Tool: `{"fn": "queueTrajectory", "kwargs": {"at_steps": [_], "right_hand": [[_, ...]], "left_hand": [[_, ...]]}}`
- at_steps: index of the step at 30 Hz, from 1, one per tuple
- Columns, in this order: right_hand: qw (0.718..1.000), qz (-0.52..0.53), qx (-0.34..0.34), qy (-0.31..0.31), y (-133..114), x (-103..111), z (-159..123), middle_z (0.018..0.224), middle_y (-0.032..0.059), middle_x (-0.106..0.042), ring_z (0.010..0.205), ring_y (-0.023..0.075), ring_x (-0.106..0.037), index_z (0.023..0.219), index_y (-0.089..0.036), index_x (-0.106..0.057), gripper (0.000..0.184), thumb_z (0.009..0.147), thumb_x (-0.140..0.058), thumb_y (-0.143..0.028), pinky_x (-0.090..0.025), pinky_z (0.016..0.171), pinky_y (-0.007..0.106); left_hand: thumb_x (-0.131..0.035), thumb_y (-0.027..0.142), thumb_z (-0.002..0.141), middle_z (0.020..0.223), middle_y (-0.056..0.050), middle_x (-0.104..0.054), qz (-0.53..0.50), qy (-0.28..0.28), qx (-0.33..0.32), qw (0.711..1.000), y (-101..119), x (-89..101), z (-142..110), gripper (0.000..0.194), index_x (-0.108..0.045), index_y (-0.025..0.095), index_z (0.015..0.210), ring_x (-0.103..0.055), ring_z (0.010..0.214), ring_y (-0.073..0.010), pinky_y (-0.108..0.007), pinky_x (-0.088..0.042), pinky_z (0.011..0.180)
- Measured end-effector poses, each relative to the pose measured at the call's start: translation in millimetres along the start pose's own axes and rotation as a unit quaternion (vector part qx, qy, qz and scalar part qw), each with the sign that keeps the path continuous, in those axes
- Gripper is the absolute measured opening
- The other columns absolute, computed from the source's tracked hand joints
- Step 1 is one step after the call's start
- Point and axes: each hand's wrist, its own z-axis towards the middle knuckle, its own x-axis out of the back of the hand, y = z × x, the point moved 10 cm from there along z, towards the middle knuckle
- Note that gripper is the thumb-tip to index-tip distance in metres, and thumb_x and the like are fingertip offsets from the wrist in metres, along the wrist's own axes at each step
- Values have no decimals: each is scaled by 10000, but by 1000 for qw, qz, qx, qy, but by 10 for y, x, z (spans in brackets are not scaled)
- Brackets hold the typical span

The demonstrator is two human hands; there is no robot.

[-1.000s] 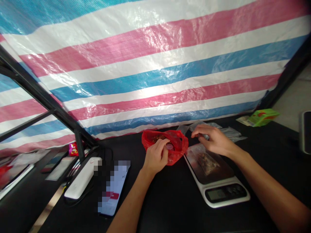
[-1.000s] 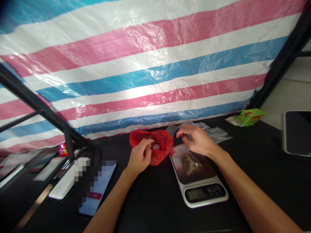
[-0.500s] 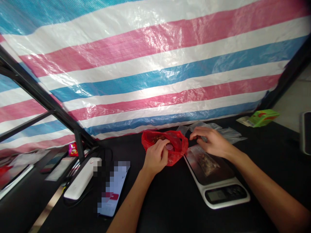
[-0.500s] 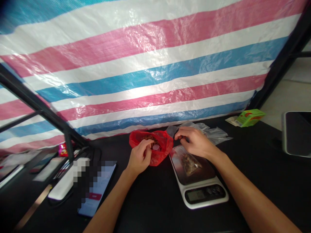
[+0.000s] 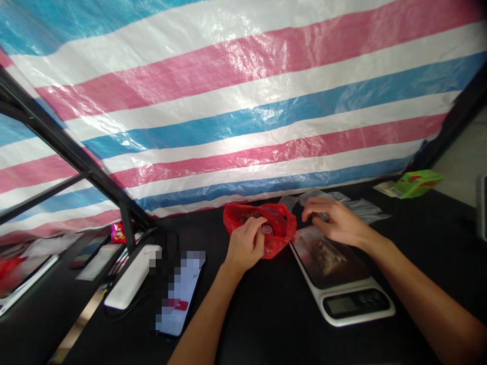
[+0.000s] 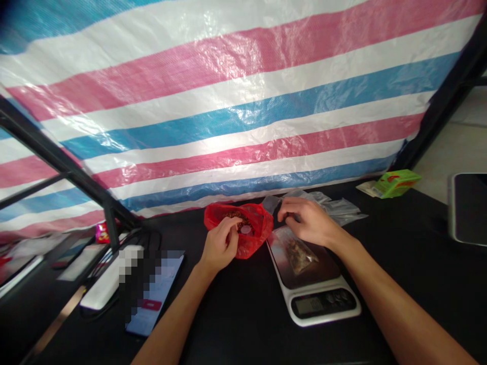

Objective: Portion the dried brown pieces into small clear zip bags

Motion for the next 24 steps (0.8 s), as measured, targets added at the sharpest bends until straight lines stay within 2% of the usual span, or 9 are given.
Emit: {"fn": "queueTrajectory", "kwargs": {"at_steps": [4, 10, 18, 24], "right_hand": [[1000, 19, 1, -6, -13, 4, -4, 848, 26, -675, 794, 197, -645, 707, -229, -710, 283, 807, -521, -44, -445, 739, 329], [1000, 6, -5, -9, 2, -2, -5, 879, 29, -683, 836, 207, -647, 779, -233, -739, 273, 813, -538, -51, -452, 778, 337], [1000, -8, -4, -16, 38, -25, -2, 853, 34, -693, 811, 212, -646, 712, -225, -720, 272, 802, -544, -39, -460, 761, 343], [1000, -7, -8, -28, 49, -24, 3, 844, 36, -705, 821, 221, -653, 746, -222, -725, 264, 804, -560, -24, -457, 767, 346]], "left_hand": [[-462, 104, 1000, 1026, -66, -714, -2, 0, -4, 1000, 12, 3, 3, 316, -612, 225, 1250, -706, 877, -184, -310, -588, 800], [-455, 110, 1003, 1018, -61, -714, -2, 3, -5, 1000, 12, 14, 8, 317, -612, 227, 1252, -707, 878, -180, -302, -585, 805], [-465, 107, 995, 1025, -70, -725, -1, 2, 4, 1000, 1, 14, 3, 318, -627, 219, 1245, -719, 894, -189, -319, -601, 818], [-458, 115, 1008, 1040, -77, -725, -2, 1, 0, 1000, 3, -1, -4, 304, -621, 219, 1243, -718, 910, -193, -326, -599, 835]]}}
